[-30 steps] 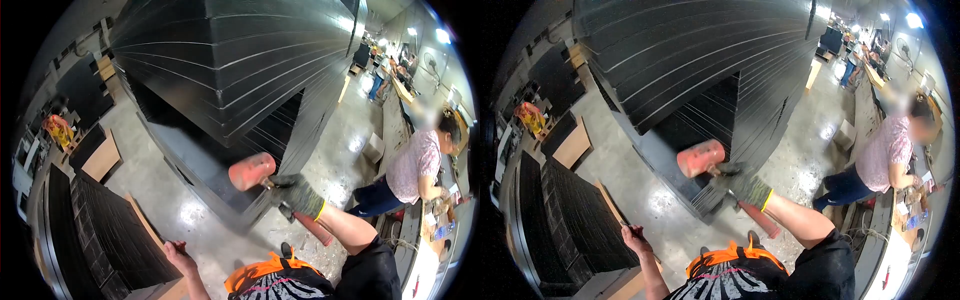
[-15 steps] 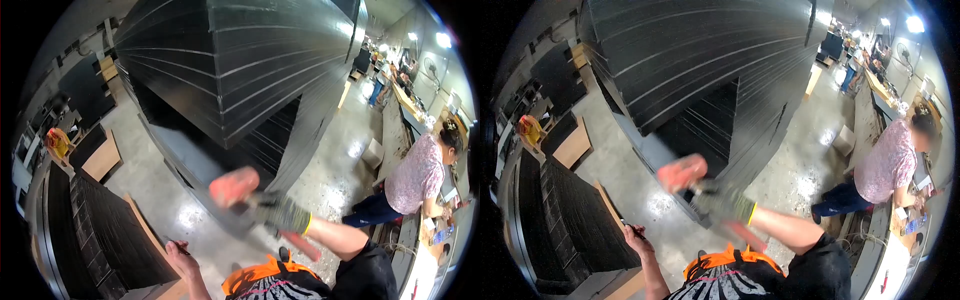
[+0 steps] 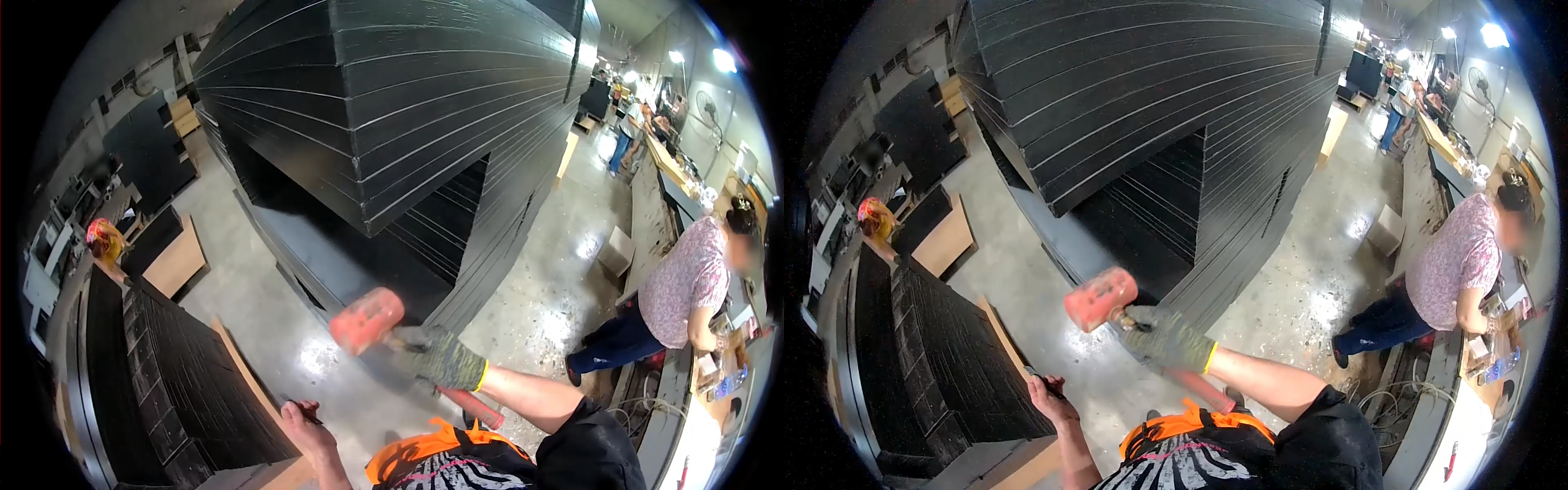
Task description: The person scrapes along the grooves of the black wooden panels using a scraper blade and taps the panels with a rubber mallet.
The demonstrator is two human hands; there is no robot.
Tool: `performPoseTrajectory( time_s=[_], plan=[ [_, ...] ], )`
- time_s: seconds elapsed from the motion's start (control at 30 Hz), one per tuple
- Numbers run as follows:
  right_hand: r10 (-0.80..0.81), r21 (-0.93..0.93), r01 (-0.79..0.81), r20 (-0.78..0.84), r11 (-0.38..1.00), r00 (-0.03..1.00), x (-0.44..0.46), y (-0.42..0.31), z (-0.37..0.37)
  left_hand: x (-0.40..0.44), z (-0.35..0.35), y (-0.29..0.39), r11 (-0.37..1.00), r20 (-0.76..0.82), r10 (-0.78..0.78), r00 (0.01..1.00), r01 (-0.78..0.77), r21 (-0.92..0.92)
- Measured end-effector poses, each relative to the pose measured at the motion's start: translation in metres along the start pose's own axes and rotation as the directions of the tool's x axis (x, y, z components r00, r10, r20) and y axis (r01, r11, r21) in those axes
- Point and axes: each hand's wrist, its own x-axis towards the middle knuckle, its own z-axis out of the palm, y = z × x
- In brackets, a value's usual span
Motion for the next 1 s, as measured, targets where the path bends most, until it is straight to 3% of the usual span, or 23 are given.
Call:
performPoseTrajectory(
  time_s=[0.07, 0.2, 0.37, 0.5, 0.63, 0.7, 0.83, 0.87, 0.93, 1.0],
  plan=[
    [0.307, 0.104, -0.322, 0.134, 0.941, 0.942, 0.003, -0.027, -0.014, -0.003, 0.011, 0.001, 1.000, -0.019, 0.015, 1.000, -0.015, 0.003],
    [0.349, 0.179, -0.374, 0.156, 0.910, 0.924, 0.003, -0.025, -0.015, 0.001, -0.007, 0.000, 0.998, -0.075, 0.050, 0.996, -0.048, 0.033],
    [0.306, 0.175, -0.322, 0.112, 0.930, 0.945, 0.005, -0.018, -0.015, -0.003, -0.030, -0.008, 0.994, -0.114, 0.032, 0.993, -0.020, 0.106],
    [0.264, 0.131, -0.275, 0.097, 0.952, 0.960, 0.004, -0.020, -0.019, -0.002, -0.035, -0.019, 0.995, -0.092, 0.007, 0.996, 0.002, 0.095],
    [0.388, 0.164, -0.409, 0.144, 0.898, 0.910, 0.004, -0.031, -0.023, -0.003, -0.017, -0.016, 0.993, -0.071, -0.023, 0.997, 0.032, 0.117],
    [0.339, 0.184, -0.357, 0.122, 0.916, 0.933, 0.001, -0.025, -0.023, 0.001, -0.014, -0.011, 0.992, -0.054, -0.026, 0.998, 0.032, 0.122],
    [0.254, 0.098, -0.242, -0.149, 0.965, 0.956, 0.000, 0.024, -0.049, 0.006, -0.011, -0.012, 0.994, -0.065, 0.005, 0.998, 0.002, 0.105],
    [0.689, 0.469, -0.604, -0.014, 0.644, 0.724, 0.014, -0.062, -0.073, 0.005, -0.017, -0.008, 0.993, -0.078, 0.006, 0.997, 0.003, 0.114],
    [0.586, 0.454, -0.501, -0.058, 0.736, 0.808, 0.011, -0.030, -0.062, 0.005, -0.029, -0.007, 0.994, -0.076, 0.023, 0.997, -0.015, 0.104],
    [0.574, 0.461, -0.525, 0.041, 0.716, 0.818, 0.012, -0.025, -0.058, -0.004, -0.025, -0.009, 0.996, -0.075, 0.009, 0.997, -0.002, 0.090]
  ],
)
